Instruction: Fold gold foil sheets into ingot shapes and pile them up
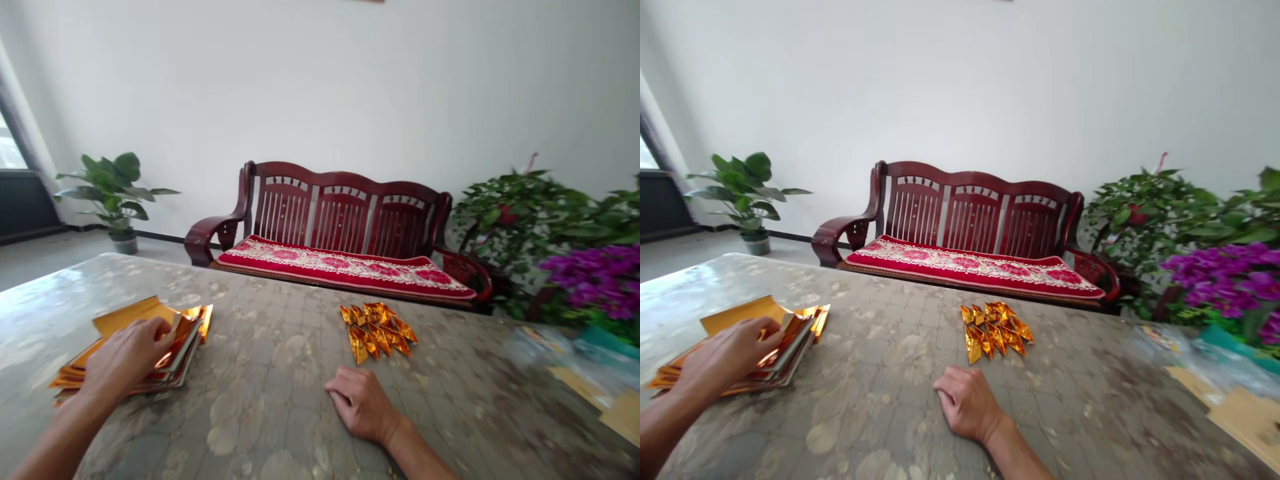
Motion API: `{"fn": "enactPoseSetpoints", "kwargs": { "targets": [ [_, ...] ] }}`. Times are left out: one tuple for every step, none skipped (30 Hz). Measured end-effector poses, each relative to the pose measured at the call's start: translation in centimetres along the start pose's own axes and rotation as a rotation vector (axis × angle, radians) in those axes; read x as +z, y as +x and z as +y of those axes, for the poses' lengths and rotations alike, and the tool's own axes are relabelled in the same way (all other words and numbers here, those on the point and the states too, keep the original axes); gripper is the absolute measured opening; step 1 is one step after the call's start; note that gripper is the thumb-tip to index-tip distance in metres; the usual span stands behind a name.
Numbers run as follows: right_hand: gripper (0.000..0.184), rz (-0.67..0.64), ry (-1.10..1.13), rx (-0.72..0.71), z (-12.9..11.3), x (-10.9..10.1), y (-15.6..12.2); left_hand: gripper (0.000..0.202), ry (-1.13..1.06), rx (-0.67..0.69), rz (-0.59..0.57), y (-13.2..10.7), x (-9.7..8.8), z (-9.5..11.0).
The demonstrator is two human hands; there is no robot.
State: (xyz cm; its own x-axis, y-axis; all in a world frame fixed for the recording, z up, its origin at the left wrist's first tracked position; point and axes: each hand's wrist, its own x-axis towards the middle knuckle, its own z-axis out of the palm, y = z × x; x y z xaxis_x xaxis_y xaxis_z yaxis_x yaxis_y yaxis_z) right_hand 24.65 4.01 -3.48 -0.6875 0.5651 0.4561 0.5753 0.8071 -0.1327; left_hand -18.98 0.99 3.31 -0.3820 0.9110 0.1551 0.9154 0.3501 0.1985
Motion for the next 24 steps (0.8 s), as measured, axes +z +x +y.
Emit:
{"fn": "enactPoseSetpoints", "kwargs": {
  "targets": [
    [0.02, -0.002, 0.004, 0.004, 0.0, 0.0, 0.0, 0.027, 0.007, -0.012, 0.004, -0.2, -0.1, 0.4],
    [0.02, -0.002, 0.006, 0.009, 0.0, 0.0, 0.0, 0.028, 0.017, -0.025, 0.011, -0.3, -0.1, 0.8],
    [0.02, 0.0, 0.009, 0.015, 0.0, 0.0, -0.1, 0.029, 0.023, -0.038, 0.019, -0.4, -0.1, 1.0],
    [0.02, 0.004, 0.012, 0.019, 0.0, 0.0, -0.1, 0.031, 0.026, -0.053, 0.023, -0.5, -0.1, 1.1],
    [0.02, 0.007, 0.016, 0.022, 0.0, 0.0, -0.1, 0.032, 0.027, -0.068, 0.025, -0.5, 0.0, 1.2],
    [0.019, 0.009, 0.019, 0.025, 0.0, 0.0, -0.1, 0.033, 0.024, -0.078, 0.025, -0.5, 0.0, 1.2],
    [0.019, 0.009, 0.021, 0.028, -0.1, 0.0, -0.1, 0.033, 0.022, -0.087, 0.028, -0.5, 0.0, 1.2],
    [0.019, 0.009, 0.021, 0.03, -0.1, 0.0, -0.1, 0.034, 0.023, -0.094, 0.032, -0.6, 0.0, 1.1],
    [0.019, 0.008, 0.021, 0.033, -0.1, 0.0, -0.1, 0.034, 0.03, -0.102, 0.038, -0.6, -0.1, 1.1],
    [0.019, 0.009, 0.021, 0.034, -0.1, 0.0, -0.2, 0.035, 0.04, -0.112, 0.046, -0.7, -0.2, 1.2],
    [0.019, 0.011, 0.021, 0.035, -0.1, 0.1, -0.2, 0.037, 0.053, -0.126, 0.061, -0.8, -0.4, 1.3],
    [0.019, 0.013, 0.022, 0.034, -0.1, 0.1, -0.2, 0.039, 0.067, -0.134, 0.079, -1.0, -0.7, 1.4],
    [0.019, 0.015, 0.023, 0.035, 0.0, 0.1, -0.2, 0.041, 0.083, -0.137, 0.104, -1.3, -1.0, 1.7],
    [0.019, 0.016, 0.023, 0.036, 0.0, 0.1, -0.2, 0.043, 0.098, -0.129, 0.138, -1.5, -1.3, 2.0],
    [0.02, 0.017, 0.022, 0.037, 0.0, 0.1, -0.2, 0.043, 0.117, -0.11, 0.171, -1.8, -1.5, 2.3],
    [0.019, 0.017, 0.022, 0.039, 0.0, 0.1, -0.2, 0.041, 0.135, -0.101, 0.215, -2.0, -1.7, 2.6],
    [0.019, 0.018, 0.024, 0.04, 0.0, 0.1, -0.2, 0.038, 0.146, -0.083, 0.265, -2.3, -1.8, 2.9],
    [0.02, 0.018, 0.026, 0.041, 0.0, 0.1, -0.2, 0.035, 0.148, -0.053, 0.326, -2.5, -1.7, 3.1],
    [0.02, 0.018, 0.029, 0.041, 0.0, 0.1, -0.2, 0.032, 0.139, 0.004, 0.396, -2.8, -1.5, 3.5],
    [0.02, 0.019, 0.032, 0.041, 0.0, 0.0, -0.2, 0.03, 0.114, 0.077, 0.473, -3.1, -1.1, 3.8],
    [0.02, 0.019, 0.034, 0.041, 0.0, 0.0, -0.3, 0.029, 0.075, 0.171, 0.534, -3.4, -0.5, 4.2],
    [0.02, 0.02, 0.035, 0.042, 0.1, 0.0, -0.3, 0.028, 0.032, 0.273, 0.564, -3.8, 0.2, 4.7],
    [0.02, 0.021, 0.037, 0.045, 0.1, 0.0, -0.3, 0.027, -0.021, 0.35, 0.586, -4.3, 0.9, 5.2],
    [0.02, 0.021, 0.039, 0.047, 0.1, 0.0, -0.3, 0.026, -0.056, 0.452, 0.556, -4.8, 1.7, 5.9]
  ]
}}
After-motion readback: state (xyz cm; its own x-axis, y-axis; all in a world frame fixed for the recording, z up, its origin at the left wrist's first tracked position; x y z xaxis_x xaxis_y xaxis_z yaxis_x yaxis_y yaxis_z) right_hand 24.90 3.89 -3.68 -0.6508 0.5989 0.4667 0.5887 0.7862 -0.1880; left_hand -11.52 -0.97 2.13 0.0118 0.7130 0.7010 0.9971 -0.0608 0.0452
